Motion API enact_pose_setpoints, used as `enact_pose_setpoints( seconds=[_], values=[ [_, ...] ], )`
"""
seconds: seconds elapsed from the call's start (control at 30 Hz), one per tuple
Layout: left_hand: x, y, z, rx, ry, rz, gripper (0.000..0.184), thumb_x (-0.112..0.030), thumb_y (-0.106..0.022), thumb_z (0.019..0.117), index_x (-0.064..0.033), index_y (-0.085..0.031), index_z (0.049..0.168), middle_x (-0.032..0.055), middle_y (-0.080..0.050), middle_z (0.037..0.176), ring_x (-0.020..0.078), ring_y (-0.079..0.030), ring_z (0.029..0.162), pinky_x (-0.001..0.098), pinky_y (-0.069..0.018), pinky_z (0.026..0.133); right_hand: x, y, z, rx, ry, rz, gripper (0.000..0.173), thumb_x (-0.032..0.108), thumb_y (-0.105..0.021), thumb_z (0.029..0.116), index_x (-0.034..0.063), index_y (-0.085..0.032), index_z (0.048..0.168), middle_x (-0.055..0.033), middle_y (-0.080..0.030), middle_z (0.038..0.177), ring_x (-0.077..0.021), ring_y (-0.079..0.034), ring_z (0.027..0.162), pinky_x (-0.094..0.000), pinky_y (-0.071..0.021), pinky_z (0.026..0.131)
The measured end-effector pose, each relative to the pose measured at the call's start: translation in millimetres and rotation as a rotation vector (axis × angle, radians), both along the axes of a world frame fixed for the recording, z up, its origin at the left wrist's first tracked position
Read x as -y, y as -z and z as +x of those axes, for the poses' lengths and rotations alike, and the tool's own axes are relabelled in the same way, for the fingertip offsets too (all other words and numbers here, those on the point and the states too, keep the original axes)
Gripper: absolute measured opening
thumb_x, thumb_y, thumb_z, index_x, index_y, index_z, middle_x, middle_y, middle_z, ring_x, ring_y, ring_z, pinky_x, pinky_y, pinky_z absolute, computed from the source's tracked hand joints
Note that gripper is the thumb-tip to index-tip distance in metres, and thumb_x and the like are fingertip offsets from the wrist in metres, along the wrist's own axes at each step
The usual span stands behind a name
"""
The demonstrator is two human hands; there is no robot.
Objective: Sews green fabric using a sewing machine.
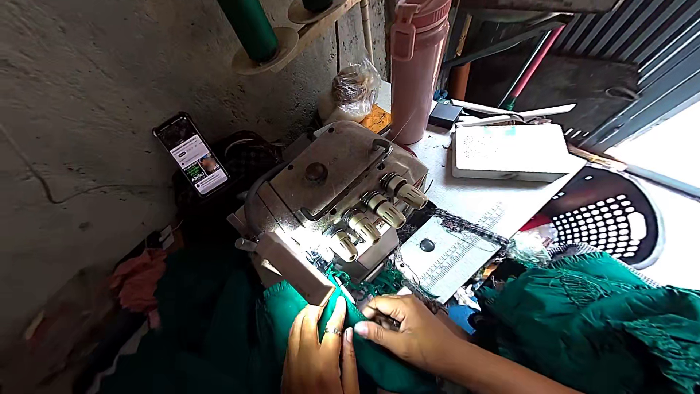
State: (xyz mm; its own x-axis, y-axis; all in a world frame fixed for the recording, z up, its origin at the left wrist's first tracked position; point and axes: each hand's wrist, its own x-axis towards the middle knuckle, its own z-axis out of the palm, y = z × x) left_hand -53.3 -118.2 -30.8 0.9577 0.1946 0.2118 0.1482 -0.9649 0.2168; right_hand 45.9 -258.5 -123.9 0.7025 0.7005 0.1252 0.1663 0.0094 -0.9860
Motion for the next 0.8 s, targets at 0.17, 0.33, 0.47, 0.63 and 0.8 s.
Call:
enact_pose_setpoints(
  seconds=[0.17, 0.33, 0.47, 0.63, 0.8],
  values=[
    [2, 13, -2, 0.067, -0.044, -0.022, 0.035, -0.022, -0.055, 0.0976, -0.0056, -0.076, 0.119, 0.0205, -0.069, 0.126, 0.0364, -0.061, 0.125, 0.0399, -0.045, 0.109, -5, -3, -11, -0.062, 0.07, 0.079, 0.031, 0.031, -0.061, 0.1014, 0.0054, -0.066, 0.084, 0.0039, -0.056, 0.065, 0.0057, -0.049, 0.059, -0.011, -0.0377, 0.055],
    [-9, 20, 2, 0.121, -0.051, -0.022, 0.034, -0.024, -0.053, 0.0961, -0.0094, -0.079, 0.115, 0.0175, -0.07, 0.125, 0.033, -0.061, 0.126, 0.0373, -0.0446, 0.11, -12, -6, -9, -0.101, 0.089, 0.087, 0.029, 0.03, -0.06, 0.1014, 0.0062, -0.069, 0.088, 0.0057, -0.059, 0.068, 0.008, -0.051, 0.061, -0.0094, -0.0402, 0.057],
    [-19, 23, 2, 0.134, -0.059, -0.104, 0.032, -0.022, -0.056, 0.0925, -0.0066, -0.079, 0.108, 0.0167, -0.071, 0.123, 0.0314, -0.061, 0.128, 0.0365, -0.0437, 0.111, -17, -6, -15, -0.098, 0.116, 0.078, 0.029, 0.031, -0.062, 0.1008, 0.0055, -0.069, 0.088, 0.0041, -0.06, 0.068, 0.0063, -0.051, 0.06, -0.0105, -0.0402, 0.056],
    [-40, 28, 6, 0.195, -0.053, -0.149, 0.03, -0.02, -0.055, 0.0901, -0.0024, -0.078, 0.099, 0.0157, -0.073, 0.119, 0.0278, -0.062, 0.127, 0.0337, -0.0444, 0.111, -28, -3, -36, 0.039, 0.141, 0.071, 0.028, 0.027, -0.061, 0.1016, 0.0019, -0.07, 0.094, -0.0066, -0.067, 0.075, -0.007, -0.062, 0.067, -0.0213, -0.0497, 0.062],
    [-66, 32, 20, 0.257, -0.09, -0.167, 0.03, -0.021, -0.056, 0.0902, -0.0009, -0.076, 0.1, 0.0158, -0.072, 0.117, 0.0229, -0.063, 0.122, 0.029, -0.0463, 0.106, -43, -15, -53, 0.062, 0.05, 0.078, 0.025, 0.019, -0.056, 0.104, -0.0026, -0.067, 0.098, -0.0132, -0.067, 0.076, -0.0187, -0.067, 0.069, -0.033, -0.0542, 0.062]
  ],
)
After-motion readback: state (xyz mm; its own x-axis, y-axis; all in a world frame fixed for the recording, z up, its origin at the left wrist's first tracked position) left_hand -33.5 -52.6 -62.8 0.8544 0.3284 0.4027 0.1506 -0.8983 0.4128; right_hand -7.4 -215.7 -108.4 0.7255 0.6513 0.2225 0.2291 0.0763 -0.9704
